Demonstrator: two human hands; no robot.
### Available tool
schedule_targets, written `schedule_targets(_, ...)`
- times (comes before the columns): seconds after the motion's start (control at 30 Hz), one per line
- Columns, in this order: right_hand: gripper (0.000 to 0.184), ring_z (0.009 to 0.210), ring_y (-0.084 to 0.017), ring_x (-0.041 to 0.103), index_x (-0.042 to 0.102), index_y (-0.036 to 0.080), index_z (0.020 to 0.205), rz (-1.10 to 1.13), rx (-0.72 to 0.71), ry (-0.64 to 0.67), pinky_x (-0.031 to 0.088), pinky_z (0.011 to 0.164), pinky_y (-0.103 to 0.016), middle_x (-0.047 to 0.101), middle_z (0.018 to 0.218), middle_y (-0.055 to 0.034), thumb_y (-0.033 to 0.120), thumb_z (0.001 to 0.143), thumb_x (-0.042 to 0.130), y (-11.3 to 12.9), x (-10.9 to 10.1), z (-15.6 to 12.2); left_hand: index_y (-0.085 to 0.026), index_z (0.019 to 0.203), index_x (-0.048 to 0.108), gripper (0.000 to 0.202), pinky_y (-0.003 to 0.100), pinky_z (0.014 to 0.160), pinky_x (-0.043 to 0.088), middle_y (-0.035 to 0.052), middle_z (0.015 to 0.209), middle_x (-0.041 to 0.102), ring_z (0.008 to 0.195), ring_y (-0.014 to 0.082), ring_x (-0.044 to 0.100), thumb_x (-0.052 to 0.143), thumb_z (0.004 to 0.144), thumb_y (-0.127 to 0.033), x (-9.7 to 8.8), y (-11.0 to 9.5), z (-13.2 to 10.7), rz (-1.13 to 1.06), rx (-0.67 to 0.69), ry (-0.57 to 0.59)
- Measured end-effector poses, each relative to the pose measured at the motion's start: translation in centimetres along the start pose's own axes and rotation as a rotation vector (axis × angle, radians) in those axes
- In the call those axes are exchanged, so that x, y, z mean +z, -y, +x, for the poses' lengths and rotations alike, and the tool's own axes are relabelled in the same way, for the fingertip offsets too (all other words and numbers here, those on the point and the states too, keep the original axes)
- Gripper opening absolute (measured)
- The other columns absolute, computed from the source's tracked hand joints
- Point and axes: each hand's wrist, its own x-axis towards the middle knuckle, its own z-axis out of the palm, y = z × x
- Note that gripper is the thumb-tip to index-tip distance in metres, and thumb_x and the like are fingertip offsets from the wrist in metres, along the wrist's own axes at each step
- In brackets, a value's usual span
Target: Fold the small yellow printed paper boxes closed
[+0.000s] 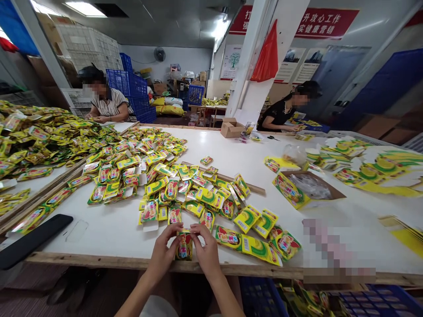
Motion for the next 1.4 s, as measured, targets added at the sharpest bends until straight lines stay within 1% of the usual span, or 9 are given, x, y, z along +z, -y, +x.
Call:
schedule_targets(0.1,0.009,0.095,-0.02,0.063,0.067,0.021,0.088,0.002,-0.01,0.018,0.05,0.08,-0.029,0.068,0.102,-0.0069,0.024,0.087,0.059,0.2,-0.1,0.0,-0.021,0.095,0.061,0.014,0.038,0.098,0.045,0.0086,0.116,0.065,0.112,0.0238,0.06,0.057,0.087,-0.031,-0.1,-0.6,0.1,0.043,0.009,-0.01)
schedule_targets(0.23,0.009,0.089,-0.019,0.063,0.064,0.02,0.081,-0.006,0.012,0.018,0.049,0.078,-0.028,0.067,0.095,-0.006,0.025,0.087,0.059,0.7,0.0,0.1,-0.02,0.087,0.063,0.014,0.036,0.089,0.048,0.0069,0.102,0.069,0.098,0.0223,0.064,0.057,0.087,-0.033,-0.1,-1.4,0.3,0.095,0.006,-0.03)
schedule_targets(0.4,0.007,0.076,-0.017,0.06,0.063,0.019,0.085,-0.03,0.046,0.032,0.047,0.069,-0.026,0.065,0.084,-0.0033,0.024,0.085,0.058,1.2,0.3,0.7,-0.019,0.092,0.065,0.016,0.032,0.081,0.049,0.0049,0.091,0.07,0.088,0.0209,0.064,0.058,0.085,-0.032,-0.1,-1.5,0.9,0.106,-0.008,-0.05)
schedule_targets(0.53,0.01,0.071,-0.016,0.059,0.063,0.019,0.083,-0.034,0.085,0.057,0.046,0.066,-0.025,0.065,0.079,-0.0024,0.026,0.086,0.057,1.5,0.3,1.3,-0.019,0.086,0.065,0.017,0.03,0.076,0.049,0.0032,0.083,0.068,0.08,0.019,0.063,0.059,0.085,-0.034,-0.1,-1.3,1.3,0.056,-0.02,-0.05)
schedule_targets(0.73,0.013,0.078,-0.018,0.062,0.064,0.019,0.087,0.054,0.113,0.069,0.049,0.071,-0.027,0.067,0.084,-0.0038,0.031,0.087,0.058,0.8,0.2,0.2,-0.02,0.094,0.068,0.019,0.03,0.08,0.05,0.0041,0.092,0.07,0.087,0.0192,0.064,0.063,0.083,-0.035,-0.6,0.0,0.5,-0.067,-0.049,-0.02)
schedule_targets(0.9,0.012,0.082,-0.02,0.064,0.065,0.02,0.09,0.072,0.125,0.031,0.05,0.072,-0.028,0.068,0.088,-0.0049,0.03,0.086,0.059,0.2,0.6,-0.8,-0.02,0.095,0.069,0.019,0.029,0.079,0.051,0.0038,0.091,0.07,0.085,0.0183,0.063,0.065,0.083,-0.034,-0.8,0.3,0.1,-0.058,-0.023,-0.007)
schedule_targets(1.03,0.016,0.086,-0.02,0.065,0.065,0.02,0.099,0.067,0.112,0.024,0.051,0.074,-0.028,0.069,0.095,-0.0059,0.028,0.086,0.058,0.4,0.8,-0.7,-0.022,0.103,0.067,0.023,0.03,0.08,0.052,0.0038,0.097,0.07,0.087,0.0181,0.064,0.064,0.083,-0.033,-0.7,0.7,0.0,-0.066,-0.034,-0.021)
schedule_targets(1.13,0.016,0.088,-0.019,0.064,0.067,0.021,0.098,0.053,0.088,0.045,0.051,0.075,-0.027,0.069,0.096,-0.0053,0.026,0.087,0.057,0.6,0.8,-0.6,-0.022,0.1,0.069,0.021,0.031,0.08,0.052,0.0044,0.098,0.071,0.087,0.0189,0.065,0.064,0.083,-0.033,-0.7,1.0,0.1,-0.064,-0.012,-0.028)
schedule_targets(1.4,0.014,0.086,-0.018,0.063,0.066,0.021,0.095,0.013,0.055,0.066,0.05,0.073,-0.026,0.068,0.093,-0.0047,0.024,0.088,0.055,1.1,0.9,-0.3,-0.02,0.098,0.063,0.018,0.031,0.079,0.051,0.0045,0.094,0.067,0.085,0.0183,0.063,0.06,0.086,-0.033,-0.9,0.2,0.2,-0.014,-0.007,0.029)
